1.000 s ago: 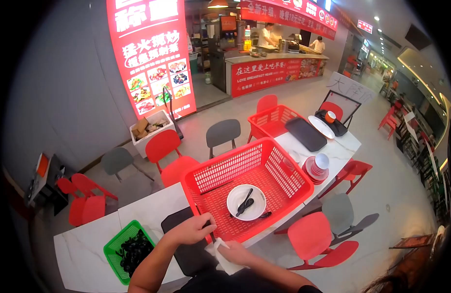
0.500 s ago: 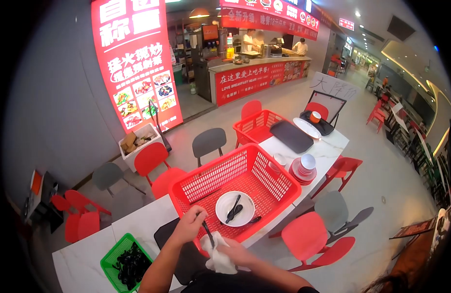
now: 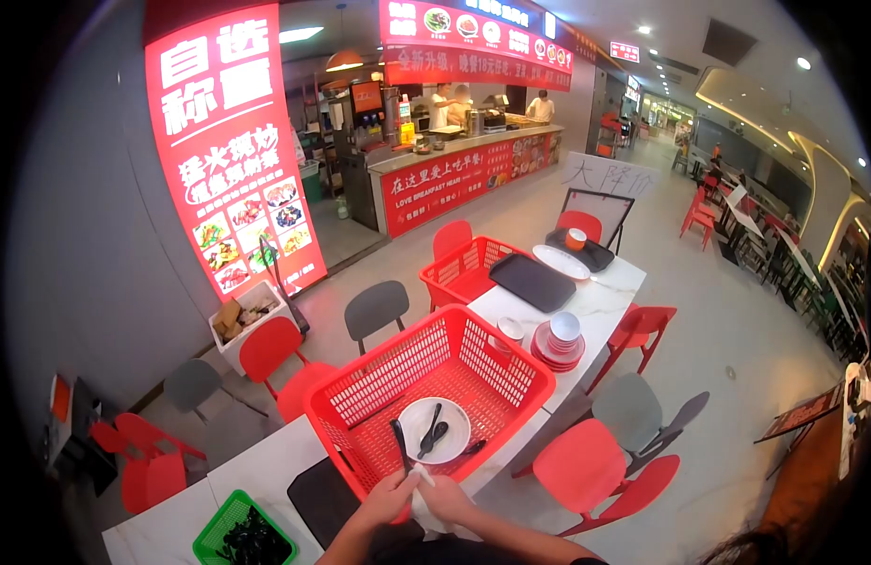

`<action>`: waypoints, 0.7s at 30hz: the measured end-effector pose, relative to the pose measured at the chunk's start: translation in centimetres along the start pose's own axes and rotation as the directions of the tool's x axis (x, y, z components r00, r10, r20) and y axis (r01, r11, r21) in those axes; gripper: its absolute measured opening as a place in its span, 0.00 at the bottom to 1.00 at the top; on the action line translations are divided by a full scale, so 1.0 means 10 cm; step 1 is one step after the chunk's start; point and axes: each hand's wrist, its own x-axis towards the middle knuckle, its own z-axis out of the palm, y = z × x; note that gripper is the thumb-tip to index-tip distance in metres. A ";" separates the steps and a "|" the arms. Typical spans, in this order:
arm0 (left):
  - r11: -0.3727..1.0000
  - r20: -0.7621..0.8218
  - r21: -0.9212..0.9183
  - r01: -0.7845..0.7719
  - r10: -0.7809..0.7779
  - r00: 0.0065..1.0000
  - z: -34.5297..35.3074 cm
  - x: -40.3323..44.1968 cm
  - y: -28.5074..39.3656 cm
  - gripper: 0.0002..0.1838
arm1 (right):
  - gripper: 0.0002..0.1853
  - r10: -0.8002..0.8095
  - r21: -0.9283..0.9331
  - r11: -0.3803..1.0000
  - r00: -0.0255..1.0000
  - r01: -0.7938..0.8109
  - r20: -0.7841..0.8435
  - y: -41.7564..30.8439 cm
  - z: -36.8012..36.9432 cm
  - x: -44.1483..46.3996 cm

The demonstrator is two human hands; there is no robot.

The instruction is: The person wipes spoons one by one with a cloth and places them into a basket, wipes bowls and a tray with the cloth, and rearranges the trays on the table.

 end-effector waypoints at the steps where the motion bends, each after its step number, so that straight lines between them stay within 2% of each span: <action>1: 0.996 -0.005 -0.069 0.051 -0.051 0.999 0.02 0.02 0.00 0.17 | 0.24 -0.024 0.017 1.000 1.000 0.024 0.000 0.00 -0.01 0.00; 5: 0.995 -0.066 -0.031 -0.099 0.097 0.993 0.09 0.10 0.08 0.18 | 0.26 -0.031 0.053 0.998 0.999 0.031 0.014 -0.08 -0.09 -0.03; 7: 0.990 -0.161 -0.010 -0.144 0.140 0.977 0.07 0.18 0.09 0.18 | 0.28 -0.113 -0.202 0.975 0.987 0.088 -0.115 0.22 -0.16 0.10; 8: 0.973 -0.200 0.061 -0.224 0.232 0.952 0.03 0.21 0.10 0.19 | 0.29 -0.173 -0.328 0.938 0.971 0.111 -0.164 0.24 -0.20 0.15; 9: 0.967 -0.259 0.059 -0.246 0.253 0.932 0.00 0.20 0.12 0.19 | 0.30 -0.096 0.049 0.993 0.982 0.105 -0.163 0.25 -0.25 0.20; 10: 0.962 -0.315 0.056 -0.266 0.270 0.910 0.02 0.18 0.26 0.19 | 0.32 -0.014 0.419 0.905 0.991 0.069 -0.132 0.14 -0.33 0.23; 11: 0.957 -0.365 0.053 -0.286 0.285 0.886 0.04 0.15 0.41 0.20 | 0.34 0.058 0.727 0.686 0.996 0.015 -0.075 0.02 -0.42 0.25; 12: 0.953 -0.388 0.096 -0.286 0.300 0.871 0.05 0.09 0.58 0.18 | 0.35 -0.023 0.798 0.600 0.999 0.048 -0.042 -0.10 -0.54 0.25; 14: 0.942 -0.378 0.049 -0.332 0.325 0.867 0.05 0.03 0.75 0.17 | 0.38 -0.192 0.912 0.400 0.981 0.089 -0.012 -0.39 -0.78 0.22; 16: 0.945 -0.351 0.028 -0.326 0.314 0.882 0.02 0.03 0.75 0.15 | 0.39 -0.292 0.905 0.397 0.956 0.155 -0.036 -0.58 -0.92 0.17; 19: 0.988 -0.229 0.094 -0.122 0.141 0.963 0.10 -0.08 0.91 0.14 | 0.39 -0.391 0.896 0.394 0.919 0.204 -0.037 -0.78 -0.98 0.07; 21: 0.984 -0.202 0.087 -0.153 0.168 0.965 0.15 -0.06 0.85 0.13 | 0.37 -0.425 0.885 0.414 0.905 0.213 -0.019 -0.78 -0.99 0.05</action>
